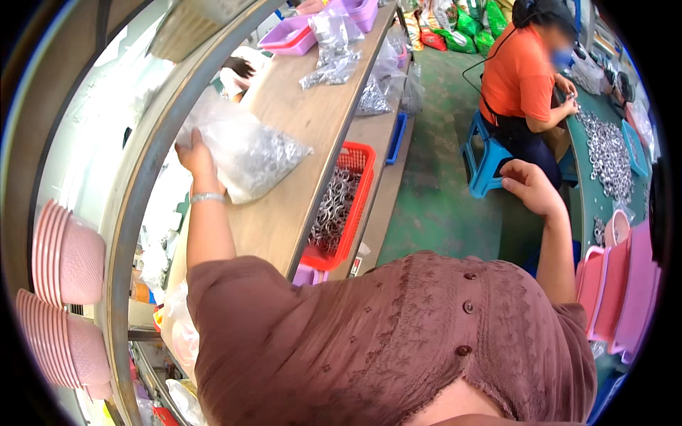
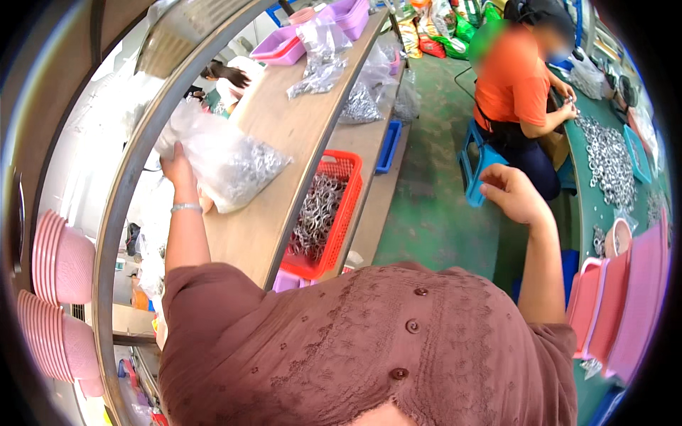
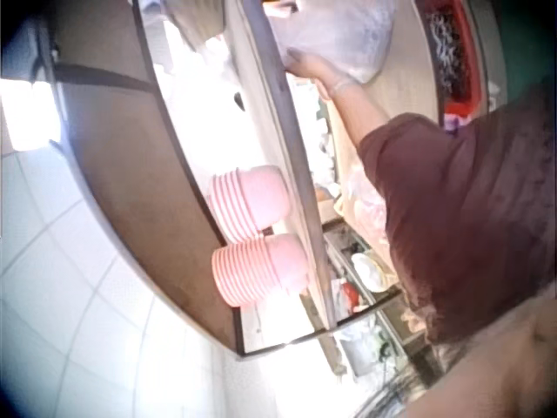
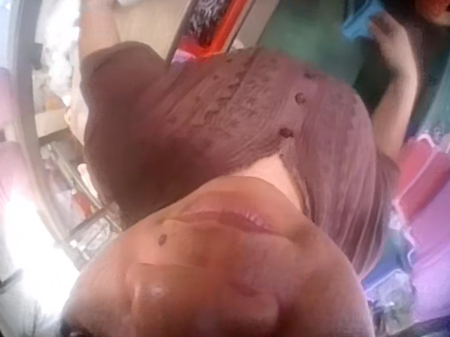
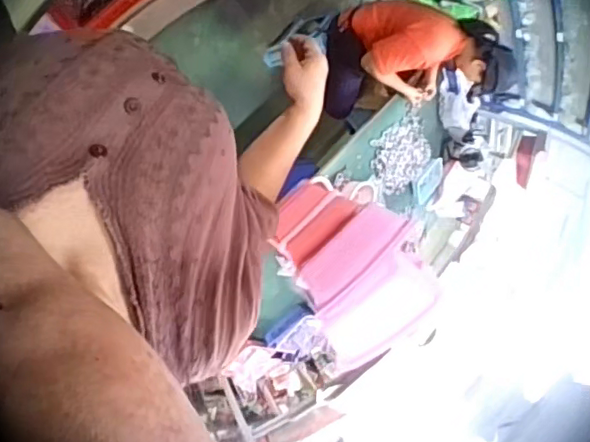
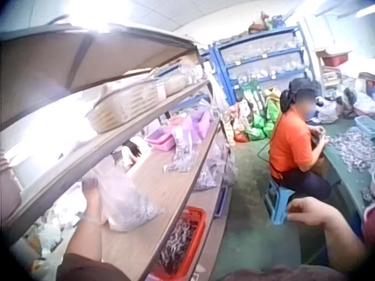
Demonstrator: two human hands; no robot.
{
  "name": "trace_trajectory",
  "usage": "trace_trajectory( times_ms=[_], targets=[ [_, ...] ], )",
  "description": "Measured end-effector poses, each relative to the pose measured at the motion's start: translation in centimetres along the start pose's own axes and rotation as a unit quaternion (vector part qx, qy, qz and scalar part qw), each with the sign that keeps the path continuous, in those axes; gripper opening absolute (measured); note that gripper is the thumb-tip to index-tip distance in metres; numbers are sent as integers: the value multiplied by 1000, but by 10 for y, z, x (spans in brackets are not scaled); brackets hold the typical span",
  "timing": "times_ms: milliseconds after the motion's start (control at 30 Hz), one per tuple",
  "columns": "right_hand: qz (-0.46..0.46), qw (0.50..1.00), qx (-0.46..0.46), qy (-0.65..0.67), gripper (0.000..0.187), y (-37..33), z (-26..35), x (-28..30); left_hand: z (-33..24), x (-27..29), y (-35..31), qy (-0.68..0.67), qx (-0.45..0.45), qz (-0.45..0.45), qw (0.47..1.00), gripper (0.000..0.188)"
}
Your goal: The person scoops small metal parts into a plastic tray, transfers them into a plastic bag, wipes down the workstation, and kemudian places several small metal items into a plastic bowl.
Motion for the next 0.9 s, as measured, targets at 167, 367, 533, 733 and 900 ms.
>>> trace_trajectory(
  times_ms=[167, 367, 533, 733, 900],
  targets=[
    [10, 1000, -2, -30, 20, 51, -45, 15, 13, -7, -36, -3, 61, 48, 997, 71],
    [62, 995, -1, -72, 24, 96, -105, 11, 74, -1, -25, 299, 251, -74, 918, 44],
    [94, 976, -52, -189, 27, 117, -145, 11, 98, 12, -12, 164, 272, -37, 947, 56],
    [78, 948, -198, -237, 32, 101, -198, 54, -12, -53, -55, 337, 140, -191, 911, 51],
    [-1, 951, -244, -190, 29, 103, -253, 51, -69, -162, -79, 353, -379, -76, 852, 45]
  ],
)
Point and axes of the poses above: each hand's wrist, its own y-axis towards the middle knuckle, its own x-axis out of the back of the hand, z = x × y, the point moved 7 cm from there along y, towards the middle knuckle, and after that the axes turned 10 degrees about x, right-handed, at the moved point
